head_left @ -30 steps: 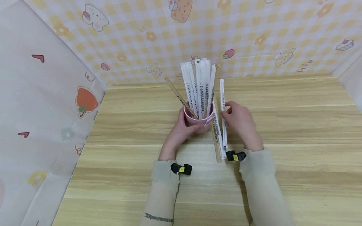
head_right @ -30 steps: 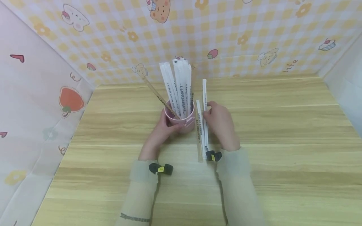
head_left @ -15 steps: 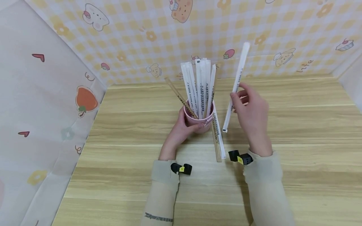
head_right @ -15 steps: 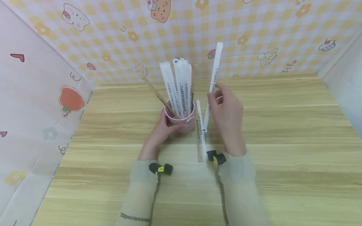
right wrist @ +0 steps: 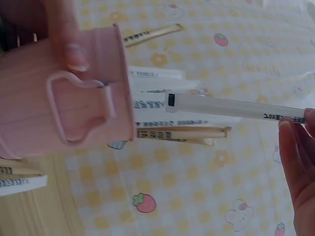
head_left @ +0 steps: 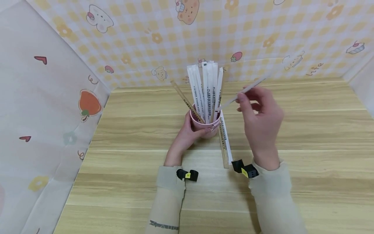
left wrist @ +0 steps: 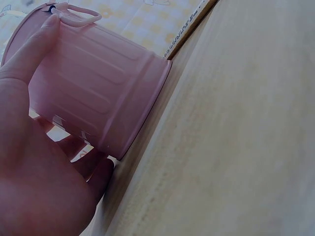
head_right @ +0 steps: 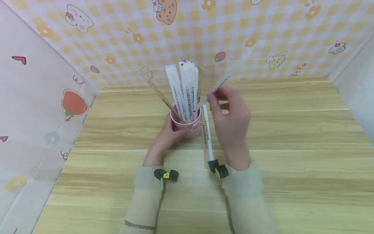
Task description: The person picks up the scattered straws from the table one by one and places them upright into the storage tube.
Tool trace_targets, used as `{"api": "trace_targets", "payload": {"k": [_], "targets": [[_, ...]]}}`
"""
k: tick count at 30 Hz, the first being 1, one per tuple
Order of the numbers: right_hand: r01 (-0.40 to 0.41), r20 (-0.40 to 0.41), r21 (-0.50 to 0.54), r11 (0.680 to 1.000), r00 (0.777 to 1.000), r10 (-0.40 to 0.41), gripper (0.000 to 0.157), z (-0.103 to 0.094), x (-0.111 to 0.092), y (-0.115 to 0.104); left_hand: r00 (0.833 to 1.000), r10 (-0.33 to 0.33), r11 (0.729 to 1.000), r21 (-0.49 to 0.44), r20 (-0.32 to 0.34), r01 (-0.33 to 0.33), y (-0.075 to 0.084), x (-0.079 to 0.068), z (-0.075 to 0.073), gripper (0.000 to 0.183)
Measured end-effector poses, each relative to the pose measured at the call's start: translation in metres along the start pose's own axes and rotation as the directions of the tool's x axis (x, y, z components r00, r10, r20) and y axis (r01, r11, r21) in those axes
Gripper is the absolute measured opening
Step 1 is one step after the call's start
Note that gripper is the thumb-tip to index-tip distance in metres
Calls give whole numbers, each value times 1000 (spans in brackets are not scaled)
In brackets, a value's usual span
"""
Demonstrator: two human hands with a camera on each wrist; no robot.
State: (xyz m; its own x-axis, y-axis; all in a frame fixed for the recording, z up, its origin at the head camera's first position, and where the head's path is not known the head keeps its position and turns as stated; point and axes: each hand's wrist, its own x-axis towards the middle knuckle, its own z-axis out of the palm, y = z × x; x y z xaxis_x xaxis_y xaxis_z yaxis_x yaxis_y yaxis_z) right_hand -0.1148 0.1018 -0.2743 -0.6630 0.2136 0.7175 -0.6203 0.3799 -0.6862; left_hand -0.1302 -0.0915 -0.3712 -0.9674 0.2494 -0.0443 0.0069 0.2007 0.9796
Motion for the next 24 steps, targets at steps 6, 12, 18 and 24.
{"api": "trace_targets", "payload": {"k": [6, 12, 18, 24], "targets": [[2, 139, -127, 992, 990, 15, 22, 14, -9, 12, 1000, 4, 1000, -16, 2, -4, -2, 0, 0, 99], [-4, 258, -251, 968, 963, 71, 21, 23, -16, 27, 1000, 11, 1000, -16, 4, -11, -1, 0, 0, 98], [-20, 351, -350, 937, 924, 151, 21, 31, -22, 35, 1000, 20, 1000, -21, 8, -20, -1, 1, 0, 97], [-56, 393, -422, 905, 888, 238, 22, 33, -25, 39, 1000, 3, 1000, -20, 0, -3, -1, 0, 0, 96]]}}
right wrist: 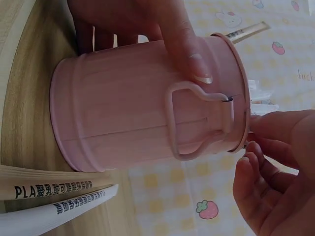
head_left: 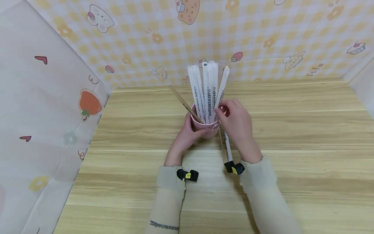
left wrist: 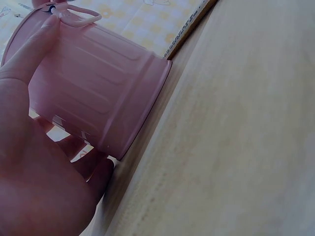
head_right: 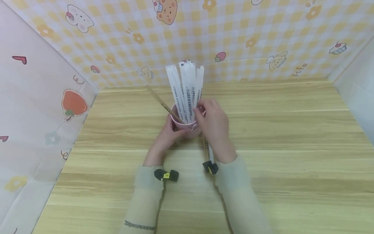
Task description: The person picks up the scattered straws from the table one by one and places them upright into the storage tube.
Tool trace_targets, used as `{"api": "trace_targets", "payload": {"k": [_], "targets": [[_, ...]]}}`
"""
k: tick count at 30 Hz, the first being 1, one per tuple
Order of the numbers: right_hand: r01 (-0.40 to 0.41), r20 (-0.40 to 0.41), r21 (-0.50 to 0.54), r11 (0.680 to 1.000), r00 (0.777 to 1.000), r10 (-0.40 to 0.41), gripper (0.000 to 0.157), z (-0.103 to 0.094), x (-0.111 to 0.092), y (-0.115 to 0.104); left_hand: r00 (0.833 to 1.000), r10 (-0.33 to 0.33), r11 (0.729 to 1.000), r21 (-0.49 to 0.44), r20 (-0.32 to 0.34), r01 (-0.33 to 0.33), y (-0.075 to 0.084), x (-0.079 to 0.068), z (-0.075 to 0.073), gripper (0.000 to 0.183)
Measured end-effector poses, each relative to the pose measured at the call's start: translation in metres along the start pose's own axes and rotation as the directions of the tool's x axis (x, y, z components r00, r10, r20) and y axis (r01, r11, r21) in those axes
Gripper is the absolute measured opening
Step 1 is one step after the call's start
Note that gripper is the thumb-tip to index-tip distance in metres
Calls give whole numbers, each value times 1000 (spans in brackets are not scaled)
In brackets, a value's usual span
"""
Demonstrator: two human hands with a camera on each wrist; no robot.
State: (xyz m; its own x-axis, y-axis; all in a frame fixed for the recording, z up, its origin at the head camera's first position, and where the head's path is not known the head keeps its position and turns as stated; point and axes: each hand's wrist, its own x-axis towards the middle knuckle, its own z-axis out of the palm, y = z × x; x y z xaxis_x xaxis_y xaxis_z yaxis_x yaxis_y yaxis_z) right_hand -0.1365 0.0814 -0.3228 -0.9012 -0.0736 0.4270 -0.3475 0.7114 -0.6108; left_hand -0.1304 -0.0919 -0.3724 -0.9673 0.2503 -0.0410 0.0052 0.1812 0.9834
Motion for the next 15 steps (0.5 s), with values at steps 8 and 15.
{"api": "trace_targets", "payload": {"k": [8, 15], "targets": [[-29, 57, -31, 999, 998, 31, 26, -1, -1, 4, 1000, 3, 1000, -2, 3, -3, 2, -1, 0, 97], [-49, 68, 2, 999, 996, 49, 26, -6, 2, 10, 1000, 11, 1000, -5, 6, -11, 3, -1, 1, 95]]}}
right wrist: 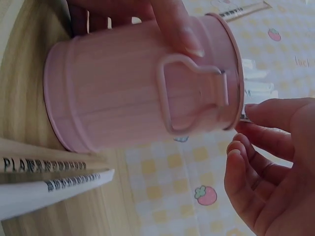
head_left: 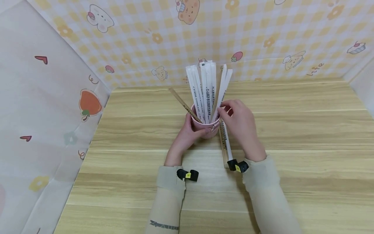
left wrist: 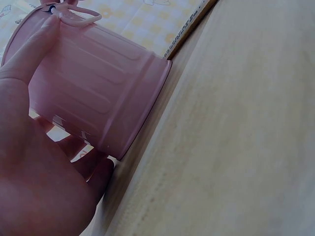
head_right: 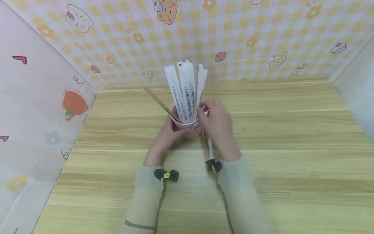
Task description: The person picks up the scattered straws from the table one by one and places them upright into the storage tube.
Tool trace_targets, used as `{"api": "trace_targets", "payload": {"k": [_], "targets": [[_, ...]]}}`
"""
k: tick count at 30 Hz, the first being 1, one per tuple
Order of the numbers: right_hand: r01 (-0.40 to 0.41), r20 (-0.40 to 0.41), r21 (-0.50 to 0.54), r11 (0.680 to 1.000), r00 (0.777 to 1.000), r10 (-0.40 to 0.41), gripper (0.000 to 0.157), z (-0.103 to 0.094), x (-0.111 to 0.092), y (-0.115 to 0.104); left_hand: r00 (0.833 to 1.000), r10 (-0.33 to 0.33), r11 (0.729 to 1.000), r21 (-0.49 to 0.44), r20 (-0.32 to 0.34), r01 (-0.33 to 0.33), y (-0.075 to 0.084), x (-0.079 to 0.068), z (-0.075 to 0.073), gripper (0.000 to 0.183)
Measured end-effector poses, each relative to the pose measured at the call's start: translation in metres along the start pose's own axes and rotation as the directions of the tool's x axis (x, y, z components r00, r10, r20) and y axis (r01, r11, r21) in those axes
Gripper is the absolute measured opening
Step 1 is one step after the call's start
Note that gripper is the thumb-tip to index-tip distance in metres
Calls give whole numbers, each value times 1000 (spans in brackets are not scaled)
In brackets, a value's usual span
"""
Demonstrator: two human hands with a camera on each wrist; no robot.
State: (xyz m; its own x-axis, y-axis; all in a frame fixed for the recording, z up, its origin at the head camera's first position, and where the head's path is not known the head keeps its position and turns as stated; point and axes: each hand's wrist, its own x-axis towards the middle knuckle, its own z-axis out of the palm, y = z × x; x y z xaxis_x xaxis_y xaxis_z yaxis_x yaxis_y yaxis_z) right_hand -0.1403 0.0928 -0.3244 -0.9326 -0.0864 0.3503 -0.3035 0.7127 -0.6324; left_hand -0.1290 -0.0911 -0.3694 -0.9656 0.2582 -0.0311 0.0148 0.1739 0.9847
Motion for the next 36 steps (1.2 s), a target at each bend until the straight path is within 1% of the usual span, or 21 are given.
{"api": "trace_targets", "payload": {"k": [3, 6, 9, 12, 14, 16, 19, 21, 24, 27, 29, 33, 36], "targets": [[-29, -9, 20, 999, 1000, 29, 27, -4, 2, 4, 1000, 6, 1000, -13, 1, -6, -3, 1, 0, 96], [-68, -30, 38, 997, 997, 69, 29, -9, 3, 9, 1000, 3, 1000, -16, -6, -3, -13, 5, 0, 98], [-115, -55, 37, 993, 992, 117, 31, -12, 4, 15, 1000, 3, 1000, 0, -21, -3, -25, 10, 0, 98], [-169, -46, 17, 985, 984, 170, 31, -13, 4, 23, 999, 4, 1000, 18, -39, -3, -31, 12, 1, 98], [-205, -10, -13, 979, 979, 205, 30, -12, 4, 27, 999, 0, 1000, 21, -43, 0, -31, 12, 1, 98], [-229, 50, -51, 972, 971, 232, 30, -10, 4, 32, 999, -9, 1000, 14, -40, 9, -29, 12, 1, 99], [-254, 159, -111, 961, 950, 270, 33, -5, 4, 38, 1000, -19, 1000, -9, -25, 19, -21, 9, 0, 100], [-266, 233, -148, 953, 927, 295, 37, -2, 3, 42, 1000, -25, 1000, -18, -15, 25, -14, 6, 0, 100], [-289, 328, -190, 938, 882, 338, 42, 2, 2, 45, 1000, -18, 1000, -12, -6, 18, -5, 2, 0, 98], [-300, 393, -218, 929, 844, 365, 43, 7, -1, 45, 1000, -5, 1000, -5, 1, 5, -1, 0, 0, 98], [-298, 424, -225, 928, 827, 369, 40, 10, -2, 45, 1000, 8, 1000, -10, 3, -8, -1, 0, 0, 98], [-268, 456, -245, 932, 816, 355, 33, 18, -3, 44, 1000, 16, 1000, -18, 3, -16, -2, 1, 0, 99], [-239, 458, -257, 936, 823, 336, 34, 24, -4, 44, 1000, 18, 1000, -20, -1, -18, -2, 1, 0, 99]]}}
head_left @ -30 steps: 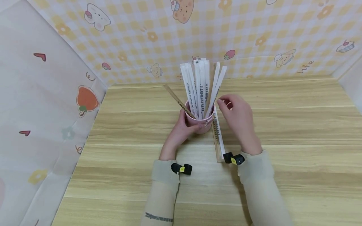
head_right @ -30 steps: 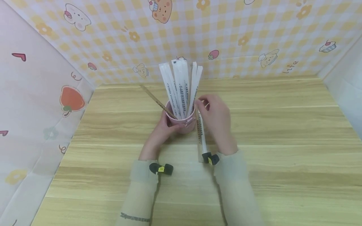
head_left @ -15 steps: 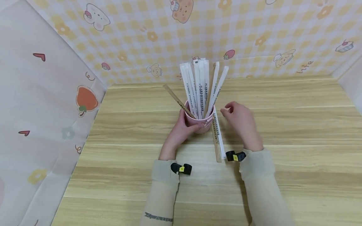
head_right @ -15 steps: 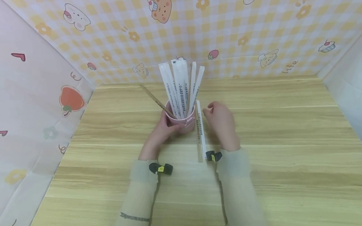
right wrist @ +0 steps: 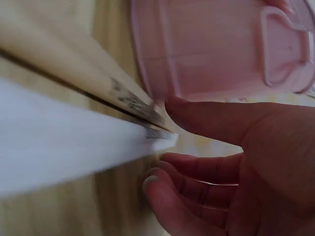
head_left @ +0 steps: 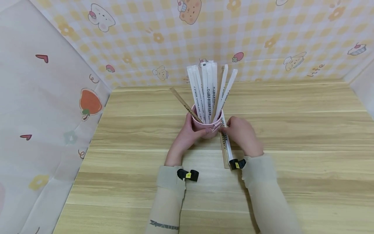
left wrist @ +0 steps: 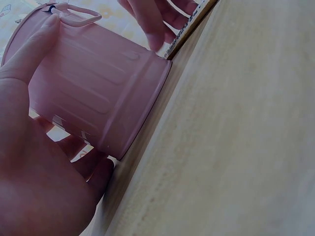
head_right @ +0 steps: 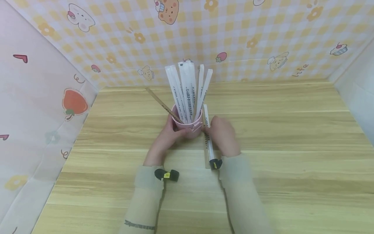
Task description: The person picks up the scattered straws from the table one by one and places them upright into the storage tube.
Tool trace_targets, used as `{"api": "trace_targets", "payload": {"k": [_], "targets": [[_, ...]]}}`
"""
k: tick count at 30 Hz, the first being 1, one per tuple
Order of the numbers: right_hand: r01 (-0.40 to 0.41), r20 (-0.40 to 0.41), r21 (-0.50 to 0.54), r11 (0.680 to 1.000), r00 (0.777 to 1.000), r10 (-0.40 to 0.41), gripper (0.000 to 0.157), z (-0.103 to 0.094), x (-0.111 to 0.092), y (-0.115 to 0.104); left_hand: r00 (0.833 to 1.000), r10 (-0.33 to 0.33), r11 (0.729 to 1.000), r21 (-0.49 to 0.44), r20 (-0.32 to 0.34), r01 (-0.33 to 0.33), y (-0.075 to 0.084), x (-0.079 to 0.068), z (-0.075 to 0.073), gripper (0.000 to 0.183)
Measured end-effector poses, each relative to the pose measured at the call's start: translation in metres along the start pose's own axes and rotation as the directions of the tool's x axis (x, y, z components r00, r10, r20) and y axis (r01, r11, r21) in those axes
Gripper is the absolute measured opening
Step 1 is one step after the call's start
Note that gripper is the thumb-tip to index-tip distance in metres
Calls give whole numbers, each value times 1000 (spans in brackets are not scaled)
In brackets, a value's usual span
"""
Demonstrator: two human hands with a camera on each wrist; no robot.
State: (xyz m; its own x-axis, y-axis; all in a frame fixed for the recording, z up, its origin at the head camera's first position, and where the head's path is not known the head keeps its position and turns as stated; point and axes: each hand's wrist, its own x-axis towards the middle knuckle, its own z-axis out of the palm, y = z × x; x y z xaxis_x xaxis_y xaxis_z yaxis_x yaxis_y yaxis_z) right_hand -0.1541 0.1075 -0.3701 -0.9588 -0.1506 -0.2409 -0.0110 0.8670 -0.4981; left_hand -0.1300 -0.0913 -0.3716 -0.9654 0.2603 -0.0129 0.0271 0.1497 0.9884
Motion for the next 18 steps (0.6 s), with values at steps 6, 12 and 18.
{"api": "trace_targets", "payload": {"k": [6, 12, 18], "targets": [[10, -29, -9, 1000, 1000, -11, 29, 6, 1, -1, 1000, 0, 1000, -3, -5, 0, -1, 1, 0, 98], [-11, -32, 8, 1000, 999, 11, 24, 5, 2, 1, 1000, -15, 1000, 15, -22, 15, -10, 5, 0, 98], [-14, -19, 15, 1000, 1000, 14, 27, 4, 1, 2, 1000, -25, 999, 20, -7, 25, 0, 0, 0, 98]]}}
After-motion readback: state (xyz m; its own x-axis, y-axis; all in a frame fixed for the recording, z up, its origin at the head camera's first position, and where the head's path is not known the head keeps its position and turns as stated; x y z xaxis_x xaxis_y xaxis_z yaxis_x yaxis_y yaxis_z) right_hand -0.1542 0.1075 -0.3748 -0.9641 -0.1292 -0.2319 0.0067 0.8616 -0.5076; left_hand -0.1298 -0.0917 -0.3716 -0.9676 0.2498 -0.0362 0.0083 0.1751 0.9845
